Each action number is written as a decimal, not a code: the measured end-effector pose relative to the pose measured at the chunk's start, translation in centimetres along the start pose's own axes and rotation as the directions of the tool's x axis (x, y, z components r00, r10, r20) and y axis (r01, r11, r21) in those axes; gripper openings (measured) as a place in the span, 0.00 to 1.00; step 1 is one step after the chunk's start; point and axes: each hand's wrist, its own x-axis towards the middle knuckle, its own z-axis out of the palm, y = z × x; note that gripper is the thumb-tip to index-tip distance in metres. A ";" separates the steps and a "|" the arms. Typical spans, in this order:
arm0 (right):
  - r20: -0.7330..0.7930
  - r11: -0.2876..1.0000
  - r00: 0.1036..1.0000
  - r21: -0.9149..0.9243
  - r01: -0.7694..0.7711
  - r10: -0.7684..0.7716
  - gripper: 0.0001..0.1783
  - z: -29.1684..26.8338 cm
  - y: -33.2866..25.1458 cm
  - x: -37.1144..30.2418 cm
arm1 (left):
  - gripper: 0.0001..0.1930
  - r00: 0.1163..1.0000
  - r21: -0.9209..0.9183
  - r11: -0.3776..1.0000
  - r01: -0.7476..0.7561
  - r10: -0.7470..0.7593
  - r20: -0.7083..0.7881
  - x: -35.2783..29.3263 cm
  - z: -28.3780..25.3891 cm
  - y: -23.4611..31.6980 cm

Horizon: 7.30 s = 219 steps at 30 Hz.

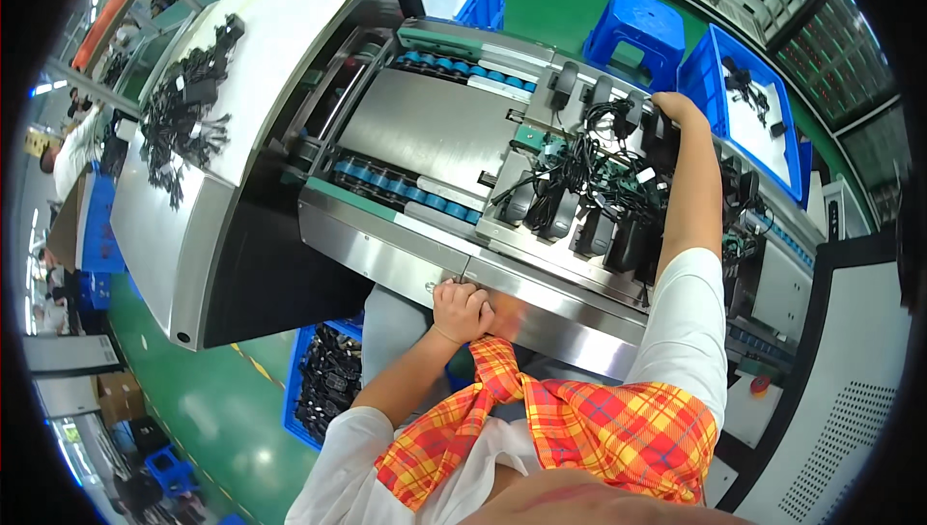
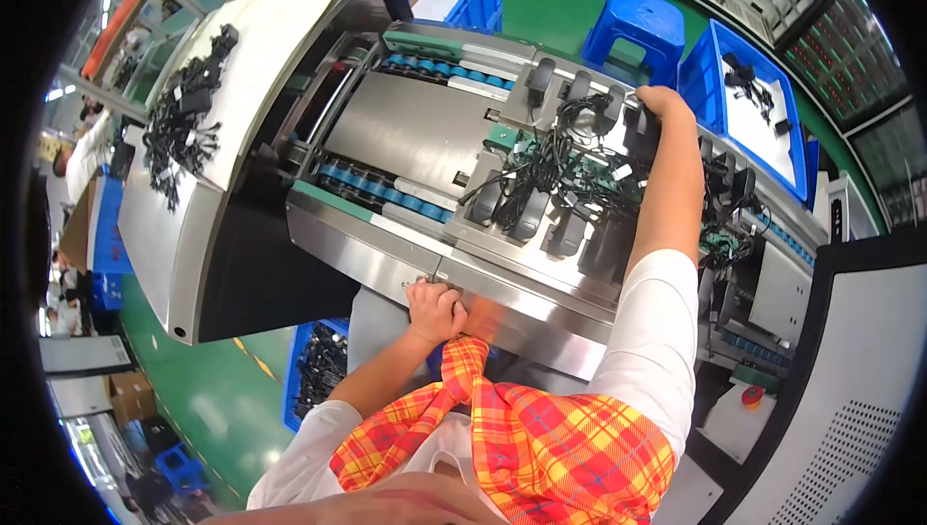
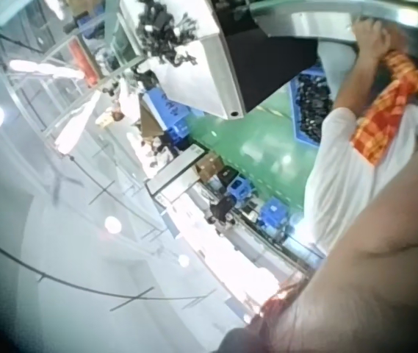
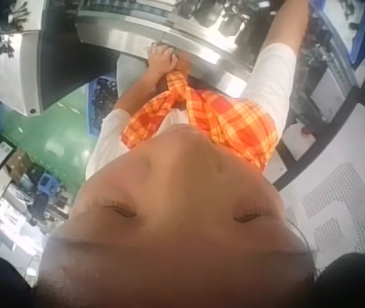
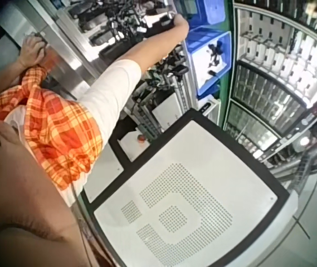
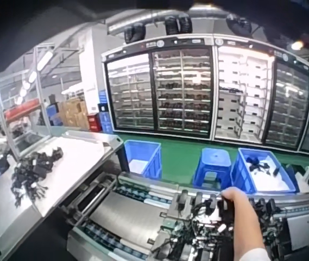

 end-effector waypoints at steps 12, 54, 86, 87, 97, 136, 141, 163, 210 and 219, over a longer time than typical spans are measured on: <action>-0.025 0.874 0.889 -0.200 0.443 -0.456 0.20 -6.8 -0.6 -4.1 | 0.09 1.000 -0.024 1.000 -0.014 0.014 -0.024 -1.0 0.0 -0.4; -0.324 0.610 0.573 -0.671 0.422 -0.753 0.19 -7.3 -16.5 -39.4 | 0.33 0.716 -0.795 0.046 0.605 -0.469 0.518 3.9 -19.6 -2.6; 0.293 0.324 0.307 0.010 0.946 -0.906 0.24 2.8 -22.3 -33.2 | 0.33 0.273 -0.783 -0.334 0.525 -0.805 0.526 -17.5 -15.8 20.1; 0.305 0.315 0.294 0.020 0.949 -0.906 0.24 3.0 -22.1 -33.5 | 0.33 0.224 -0.756 -0.349 0.554 -0.812 0.539 -15.2 -17.2 21.1; 0.184 0.207 0.193 0.063 0.976 -0.964 0.22 1.8 -21.0 -33.8 | 0.36 0.081 -0.685 -0.150 0.713 -0.953 0.292 -12.1 -17.3 23.4; 0.870 0.236 0.358 -0.289 0.928 -0.340 0.33 31.5 -25.6 -22.3 | 0.28 -0.244 -0.228 -0.453 0.862 -0.765 0.596 -15.8 -15.0 2.1; 0.838 0.221 0.325 -0.250 0.943 -0.439 0.31 28.8 -26.6 -23.8 | 0.27 -0.202 -0.319 -0.428 0.846 -0.810 0.551 -18.8 -13.9 1.6; 0.489 0.773 0.739 0.632 0.065 -0.463 0.27 5.8 -1.5 -33.6 | 0.30 -0.183 -0.073 -0.271 0.960 -0.802 0.568 -31.9 -9.5 -2.9; 0.893 0.981 0.407 0.181 0.071 -0.194 0.26 48.9 -13.4 -34.8 | 0.26 -0.606 -0.543 -0.338 0.768 -0.657 -0.448 -49.9 -19.5 8.2; 0.950 0.989 0.275 0.136 0.065 -0.149 0.22 52.1 -11.2 -31.7 | 0.25 -0.747 -0.630 -0.494 0.600 -0.628 -0.218 -50.4 -17.9 7.0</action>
